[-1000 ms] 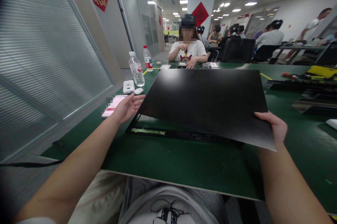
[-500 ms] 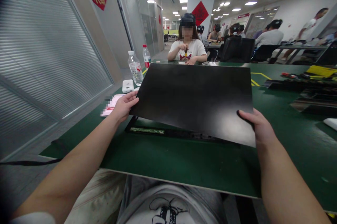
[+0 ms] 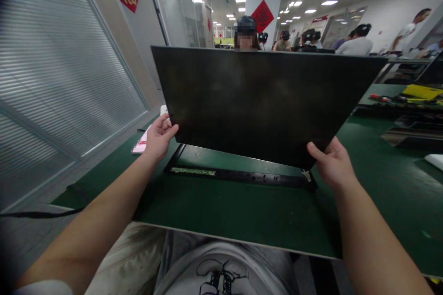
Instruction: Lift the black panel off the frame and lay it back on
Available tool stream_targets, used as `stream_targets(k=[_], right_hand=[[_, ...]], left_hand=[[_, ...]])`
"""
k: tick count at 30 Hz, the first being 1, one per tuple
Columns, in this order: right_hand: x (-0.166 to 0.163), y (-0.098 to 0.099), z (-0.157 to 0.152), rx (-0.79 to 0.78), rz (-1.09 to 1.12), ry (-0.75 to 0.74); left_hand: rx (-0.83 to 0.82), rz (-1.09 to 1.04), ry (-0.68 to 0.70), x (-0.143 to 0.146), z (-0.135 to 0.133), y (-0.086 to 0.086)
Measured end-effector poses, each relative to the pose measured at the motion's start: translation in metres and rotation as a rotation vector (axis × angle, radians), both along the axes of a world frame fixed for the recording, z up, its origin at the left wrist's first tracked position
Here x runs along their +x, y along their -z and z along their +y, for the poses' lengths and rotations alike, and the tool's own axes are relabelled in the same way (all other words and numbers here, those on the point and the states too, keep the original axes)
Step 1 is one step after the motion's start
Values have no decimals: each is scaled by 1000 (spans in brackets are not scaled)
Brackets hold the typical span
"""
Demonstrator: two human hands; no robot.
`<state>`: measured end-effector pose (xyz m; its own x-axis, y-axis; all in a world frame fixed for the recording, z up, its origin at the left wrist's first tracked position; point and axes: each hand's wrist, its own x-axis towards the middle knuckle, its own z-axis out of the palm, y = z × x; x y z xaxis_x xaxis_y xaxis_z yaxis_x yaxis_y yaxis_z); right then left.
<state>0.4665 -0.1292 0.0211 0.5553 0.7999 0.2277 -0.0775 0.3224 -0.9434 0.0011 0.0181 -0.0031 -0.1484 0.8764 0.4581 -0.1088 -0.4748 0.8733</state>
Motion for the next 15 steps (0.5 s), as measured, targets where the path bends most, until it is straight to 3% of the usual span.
stream_targets(k=[5,15], right_hand=[[4,14,7,-50,-71,69],[3,24,14,-51,-54,-30]], left_hand=[[45,28,-24,0,0,-1],[-9,10,31,1,1,2]])
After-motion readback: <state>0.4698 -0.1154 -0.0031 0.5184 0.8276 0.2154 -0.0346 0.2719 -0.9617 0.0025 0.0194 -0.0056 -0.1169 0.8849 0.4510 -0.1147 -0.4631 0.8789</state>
